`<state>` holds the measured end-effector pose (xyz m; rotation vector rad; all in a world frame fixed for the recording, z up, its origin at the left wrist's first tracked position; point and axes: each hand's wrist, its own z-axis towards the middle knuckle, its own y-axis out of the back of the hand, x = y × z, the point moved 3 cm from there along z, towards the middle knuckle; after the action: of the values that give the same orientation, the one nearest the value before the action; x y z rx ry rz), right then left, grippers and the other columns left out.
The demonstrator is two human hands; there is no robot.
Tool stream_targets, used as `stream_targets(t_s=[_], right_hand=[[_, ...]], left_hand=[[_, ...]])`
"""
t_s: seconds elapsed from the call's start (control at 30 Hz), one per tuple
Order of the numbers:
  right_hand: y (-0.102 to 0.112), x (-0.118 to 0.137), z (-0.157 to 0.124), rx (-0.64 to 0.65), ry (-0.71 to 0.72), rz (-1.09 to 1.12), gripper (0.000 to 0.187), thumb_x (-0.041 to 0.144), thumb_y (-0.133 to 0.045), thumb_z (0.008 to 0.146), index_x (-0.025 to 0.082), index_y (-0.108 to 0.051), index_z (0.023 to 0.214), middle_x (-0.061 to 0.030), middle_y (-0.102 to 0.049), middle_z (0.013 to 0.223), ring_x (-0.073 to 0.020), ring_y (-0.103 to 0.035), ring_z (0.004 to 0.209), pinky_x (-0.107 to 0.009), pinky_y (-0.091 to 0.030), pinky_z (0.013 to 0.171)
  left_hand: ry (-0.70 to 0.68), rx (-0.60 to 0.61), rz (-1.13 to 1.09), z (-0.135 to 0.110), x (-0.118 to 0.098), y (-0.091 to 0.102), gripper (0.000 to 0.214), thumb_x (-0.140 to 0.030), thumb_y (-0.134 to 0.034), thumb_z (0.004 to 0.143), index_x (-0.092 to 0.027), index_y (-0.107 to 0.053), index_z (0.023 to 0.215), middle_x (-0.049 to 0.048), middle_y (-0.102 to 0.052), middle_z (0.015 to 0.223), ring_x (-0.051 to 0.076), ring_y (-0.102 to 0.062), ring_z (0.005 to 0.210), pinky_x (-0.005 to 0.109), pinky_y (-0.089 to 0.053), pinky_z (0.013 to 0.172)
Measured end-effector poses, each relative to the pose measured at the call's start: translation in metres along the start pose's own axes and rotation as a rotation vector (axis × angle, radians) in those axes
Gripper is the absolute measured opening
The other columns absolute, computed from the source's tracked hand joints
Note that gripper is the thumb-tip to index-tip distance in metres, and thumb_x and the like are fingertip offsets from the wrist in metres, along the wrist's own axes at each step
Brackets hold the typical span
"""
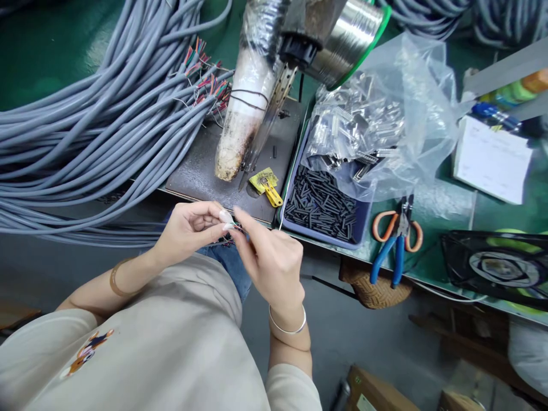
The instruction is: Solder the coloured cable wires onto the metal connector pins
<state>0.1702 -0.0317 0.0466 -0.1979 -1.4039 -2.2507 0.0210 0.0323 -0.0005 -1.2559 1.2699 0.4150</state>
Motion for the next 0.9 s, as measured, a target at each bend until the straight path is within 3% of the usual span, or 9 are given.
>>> stream_targets(t_s=[0.07,0.17,0.27,0.33,0.4,0.5,0.6,0.73,0.9], right_hand=[[0.001,0.003,0.004,0.052,0.097,-0.049,0.004,0.023,-0.064,0.101,0.022,-0.068,0.101,0.0064,-0.068,0.065,-0.0073,-0.05,0.047,-0.024,-0.039,0.052],[0.003,-0.005,0.006,-0.008,0.054,0.01,0.017,0.023,-0.062,0.102,0.023,-0.065,0.085,0.0056,-0.067,0.065,-0.0078,-0.052,0.049,-0.025,-0.038,0.051],[0.015,-0.024,0.003,-0.492,-0.118,0.185,0.02,0.03,-0.062,0.101,0.026,-0.07,0.083,0.0051,-0.057,0.058,-0.0092,-0.046,0.042,-0.027,-0.031,0.039],[0.019,-0.031,-0.002,-0.818,-0.078,0.286,0.021,0.04,-0.064,0.1,0.028,-0.073,0.085,0.0064,-0.041,0.049,-0.0079,-0.027,0.031,-0.028,-0.017,0.031],[0.016,-0.029,-0.004,-0.907,-0.033,0.312,0.013,0.04,-0.068,0.097,0.03,-0.076,0.099,0.0076,-0.038,0.049,-0.0069,-0.027,0.028,-0.026,-0.015,0.027],[0.002,-0.019,-0.008,-0.786,-0.099,0.298,0.026,0.019,-0.069,0.095,0.029,-0.07,0.119,0.006,-0.067,0.067,-0.0098,-0.06,0.041,-0.021,-0.039,0.032],[-0.015,-0.008,-0.014,-0.564,-0.142,0.317,0.026,0.008,-0.072,0.09,0.025,-0.069,0.11,0.0025,-0.08,0.089,-0.015,-0.078,0.068,-0.026,-0.063,0.058],[-0.029,-0.005,-0.017,-0.378,-0.209,0.396,0.02,0.006,-0.075,0.087,0.022,-0.069,0.097,-0.0022,-0.08,0.102,-0.0181,-0.08,0.09,-0.033,-0.068,0.076],[-0.031,-0.009,-0.014,-0.467,-0.206,0.32,0.022,0.005,-0.076,0.085,0.023,-0.072,0.096,-0.0006,-0.08,0.098,-0.0159,-0.078,0.089,-0.031,-0.066,0.079]], left_hand=[[-0.003,0.006,0.012,-0.001,0.0,-0.002,0.023,-0.021,-0.094,0.065,-0.014,-0.074,0.074,0.0021,-0.072,0.073,0.009,-0.065,0.065,0.018,-0.056,0.064],[0.007,0.02,0.006,-0.002,-0.002,-0.002,0.024,-0.02,-0.094,0.065,-0.013,-0.072,0.072,0.0005,-0.069,0.068,0.007,-0.06,0.06,0.016,-0.052,0.057],[0.003,-0.022,-0.01,-0.001,-0.005,0.004,0.028,-0.024,-0.094,0.066,-0.014,-0.068,0.073,-0.0004,-0.069,0.067,0.006,-0.057,0.053,0.016,-0.048,0.05],[0.009,-0.05,-0.037,0.001,-0.005,0.01,0.028,-0.029,-0.092,0.07,-0.015,-0.068,0.076,-0.0015,-0.068,0.064,0.005,-0.056,0.049,0.016,-0.047,0.047],[0.012,-0.061,-0.07,0.003,-0.005,0.014,0.028,-0.032,-0.089,0.074,-0.015,-0.068,0.08,-0.0012,-0.069,0.064,0.006,-0.057,0.048,0.016,-0.048,0.047],[0.002,-0.071,-0.111,0.005,-0.004,0.016,0.03,-0.034,-0.089,0.076,-0.016,-0.066,0.082,0.0004,-0.073,0.068,0.006,-0.059,0.05,0.016,-0.05,0.048],[-0.01,-0.058,-0.142,0.006,-0.004,0.014,0.033,-0.035,-0.091,0.074,-0.016,-0.066,0.082,0.0007,-0.074,0.07,0.005,-0.058,0.049,0.016,-0.051,0.049],[-0.025,-0.029,-0.125,0.006,-0.005,0.012,0.032,-0.036,-0.093,0.073,-0.016,-0.069,0.081,-0.0016,-0.07,0.067,0.006,-0.059,0.05,0.016,-0.052,0.049],[-0.063,0.074,0.022,0.004,-0.005,0.009,0.024,-0.03,-0.092,0.072,-0.015,-0.075,0.079,0.0032,-0.074,0.079,0.01,-0.067,0.064,0.019,-0.059,0.06]])
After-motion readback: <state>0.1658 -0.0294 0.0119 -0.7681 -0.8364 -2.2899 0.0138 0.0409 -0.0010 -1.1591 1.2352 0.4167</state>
